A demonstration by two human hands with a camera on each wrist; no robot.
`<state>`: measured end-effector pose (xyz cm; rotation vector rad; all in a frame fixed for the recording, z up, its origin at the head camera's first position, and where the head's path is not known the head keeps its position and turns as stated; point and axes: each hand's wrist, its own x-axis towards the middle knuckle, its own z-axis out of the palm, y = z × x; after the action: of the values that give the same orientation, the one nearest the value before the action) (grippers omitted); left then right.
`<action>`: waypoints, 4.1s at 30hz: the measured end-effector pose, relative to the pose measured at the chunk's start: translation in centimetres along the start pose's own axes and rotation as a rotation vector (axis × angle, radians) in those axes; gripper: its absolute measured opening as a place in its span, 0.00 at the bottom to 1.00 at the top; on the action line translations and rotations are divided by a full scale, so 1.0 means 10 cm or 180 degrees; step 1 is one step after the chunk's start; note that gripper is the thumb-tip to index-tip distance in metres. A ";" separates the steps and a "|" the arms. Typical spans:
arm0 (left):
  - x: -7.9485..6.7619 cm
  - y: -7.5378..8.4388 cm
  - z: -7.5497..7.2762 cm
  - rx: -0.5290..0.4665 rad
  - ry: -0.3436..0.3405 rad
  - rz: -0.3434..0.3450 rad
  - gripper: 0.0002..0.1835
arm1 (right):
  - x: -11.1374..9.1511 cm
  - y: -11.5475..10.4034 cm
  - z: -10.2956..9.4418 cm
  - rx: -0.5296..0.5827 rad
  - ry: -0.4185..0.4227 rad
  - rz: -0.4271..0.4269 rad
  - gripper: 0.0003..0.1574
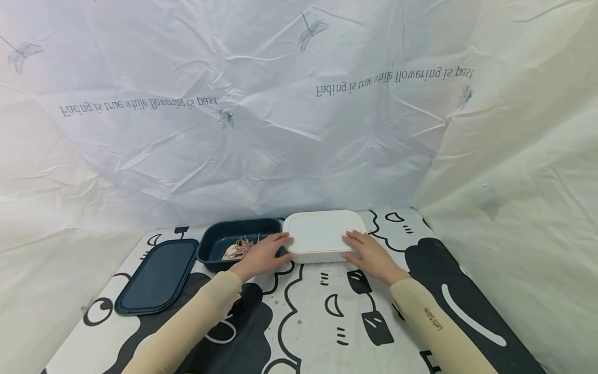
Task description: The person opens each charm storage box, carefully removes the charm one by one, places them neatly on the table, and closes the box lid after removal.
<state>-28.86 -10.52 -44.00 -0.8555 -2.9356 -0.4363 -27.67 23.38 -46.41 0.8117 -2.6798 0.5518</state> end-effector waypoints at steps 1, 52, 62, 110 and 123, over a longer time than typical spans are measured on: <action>0.00 0.00 0.01 -0.0002 -0.0008 -0.0002 0.31 | 0.00 0.01 0.01 -0.0014 -0.0008 -0.0006 0.35; 0.07 0.00 -0.04 0.0644 0.0241 0.0582 0.26 | 0.13 0.04 -0.18 -0.0101 -0.0447 -0.0058 0.36; 0.07 0.01 -0.13 0.0497 0.0301 0.0685 0.24 | 0.17 0.00 -0.18 -0.0216 -0.0265 -0.0030 0.34; 0.11 0.12 -0.36 0.0267 0.0667 0.0753 0.20 | 0.38 -0.01 -0.13 -0.0555 0.1052 -0.0573 0.32; 0.10 0.17 -0.57 0.0009 0.1087 0.0916 0.20 | 0.34 -0.12 -0.34 -0.0166 0.1263 -0.0471 0.28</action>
<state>-28.98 -10.29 -37.96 -1.0626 -2.4581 -0.4999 -29.10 22.37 -41.77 0.7842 -2.2448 0.5397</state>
